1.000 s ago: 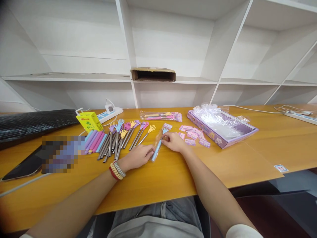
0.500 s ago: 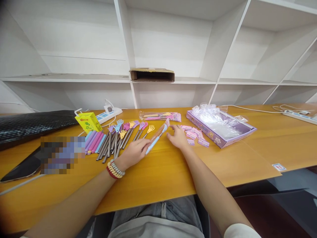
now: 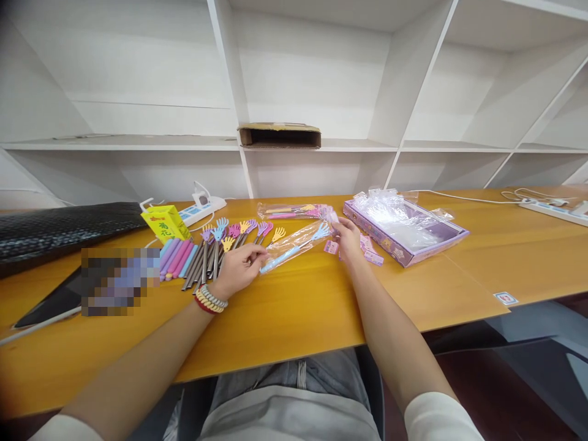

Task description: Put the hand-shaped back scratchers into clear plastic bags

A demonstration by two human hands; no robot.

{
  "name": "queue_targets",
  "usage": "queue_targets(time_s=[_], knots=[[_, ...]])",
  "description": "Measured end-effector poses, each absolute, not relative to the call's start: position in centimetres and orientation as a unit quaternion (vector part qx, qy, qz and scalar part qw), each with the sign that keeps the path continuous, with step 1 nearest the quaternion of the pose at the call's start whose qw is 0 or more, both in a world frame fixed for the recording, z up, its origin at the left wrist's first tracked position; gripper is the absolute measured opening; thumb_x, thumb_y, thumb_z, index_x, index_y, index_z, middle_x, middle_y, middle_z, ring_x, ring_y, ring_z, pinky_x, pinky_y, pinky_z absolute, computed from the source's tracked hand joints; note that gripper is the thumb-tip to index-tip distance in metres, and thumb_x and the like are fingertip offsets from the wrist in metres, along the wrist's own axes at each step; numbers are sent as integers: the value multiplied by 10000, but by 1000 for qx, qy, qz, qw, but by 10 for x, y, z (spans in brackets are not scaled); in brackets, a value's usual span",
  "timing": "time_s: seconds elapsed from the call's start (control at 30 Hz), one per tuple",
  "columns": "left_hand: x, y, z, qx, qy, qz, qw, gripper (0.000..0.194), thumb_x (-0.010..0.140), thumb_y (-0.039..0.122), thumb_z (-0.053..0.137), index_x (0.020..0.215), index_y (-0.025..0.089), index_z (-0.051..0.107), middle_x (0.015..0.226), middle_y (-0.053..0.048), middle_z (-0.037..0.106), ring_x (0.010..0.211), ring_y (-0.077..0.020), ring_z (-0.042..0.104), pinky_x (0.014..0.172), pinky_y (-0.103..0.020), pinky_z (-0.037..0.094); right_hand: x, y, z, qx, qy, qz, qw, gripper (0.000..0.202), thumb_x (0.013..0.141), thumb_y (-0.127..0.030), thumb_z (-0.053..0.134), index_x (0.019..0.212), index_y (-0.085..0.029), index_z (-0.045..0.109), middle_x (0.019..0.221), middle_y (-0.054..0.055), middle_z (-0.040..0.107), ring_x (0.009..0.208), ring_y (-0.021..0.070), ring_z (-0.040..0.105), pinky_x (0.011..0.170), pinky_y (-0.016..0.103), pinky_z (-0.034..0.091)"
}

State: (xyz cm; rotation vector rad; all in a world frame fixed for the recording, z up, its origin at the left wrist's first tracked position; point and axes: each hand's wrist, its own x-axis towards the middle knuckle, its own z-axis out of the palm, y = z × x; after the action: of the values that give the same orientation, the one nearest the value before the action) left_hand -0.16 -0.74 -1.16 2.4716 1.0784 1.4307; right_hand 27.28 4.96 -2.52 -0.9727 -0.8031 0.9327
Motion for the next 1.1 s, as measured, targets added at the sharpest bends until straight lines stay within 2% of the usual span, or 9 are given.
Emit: queue_targets(time_s=[0.1, 0.2, 0.33, 0.47, 0.6, 0.73, 1.1], knots=[[-3, -3, -13, 781, 393, 486, 16, 79, 781, 230, 562, 796, 176, 617, 656, 0, 617, 575, -98, 539, 566, -215, 429, 272, 49, -26, -456, -379, 405, 696, 240, 529, -289, 696, 698, -156, 587, 592, -37, 558, 454, 62, 452, 447, 206, 374], [-5, 3, -13, 748, 436, 500, -11, 93, 766, 262, 584, 738, 176, 607, 606, 12, 588, 544, -99, 524, 559, -221, 417, 269, 50, -30, -523, -406, 322, 677, 215, 553, -312, 675, 656, -144, 588, 586, -27, 564, 475, 76, 460, 485, 227, 387], [-8, 8, -10, 719, 482, 499, -48, 119, 759, 269, 583, 684, 177, 584, 561, 22, 539, 532, -106, 503, 569, -234, 400, 265, 51, -34, -575, -451, 221, 646, 208, 623, -338, 606, 703, -146, 594, 656, -4, 599, 569, 114, 509, 551, 244, 408], [-11, 17, -2, 698, 521, 488, -58, 117, 745, 285, 589, 696, 182, 565, 552, 25, 502, 544, -121, 495, 574, -247, 389, 258, 49, -35, -596, -478, 202, 613, 248, 679, -371, 544, 782, -148, 577, 683, 12, 617, 592, 140, 546, 559, 252, 418], [-12, 40, 8, 708, 537, 456, -51, 82, 738, 246, 577, 693, 186, 543, 606, 7, 538, 601, -139, 522, 620, -261, 404, 251, 51, -27, -642, -471, 145, 587, 232, 715, -375, 516, 784, -160, 568, 669, 27, 622, 559, 154, 548, 561, 265, 407], [-4, 83, 18, 704, 553, 441, -57, 25, 728, 202, 563, 736, 187, 544, 688, -18, 585, 694, -164, 553, 696, -283, 420, 252, 63, -13, -688, -488, 64, 533, 193, 731, -349, 513, 766, -174, 586, 740, 58, 654, 666, 190, 571, 645, 286, 400], [19, 188, 22, 696, 615, 371, 12, 154, 694, 179, 581, 847, 172, 562, 865, -78, 623, 872, -216, 565, 798, -335, 431, 265, 133, 0, -750, -513, 43, 415, 272, 753, -313, 515, 950, -162, 625, 864, 124, 671, 833, 255, 604, 733, 332, 420]])
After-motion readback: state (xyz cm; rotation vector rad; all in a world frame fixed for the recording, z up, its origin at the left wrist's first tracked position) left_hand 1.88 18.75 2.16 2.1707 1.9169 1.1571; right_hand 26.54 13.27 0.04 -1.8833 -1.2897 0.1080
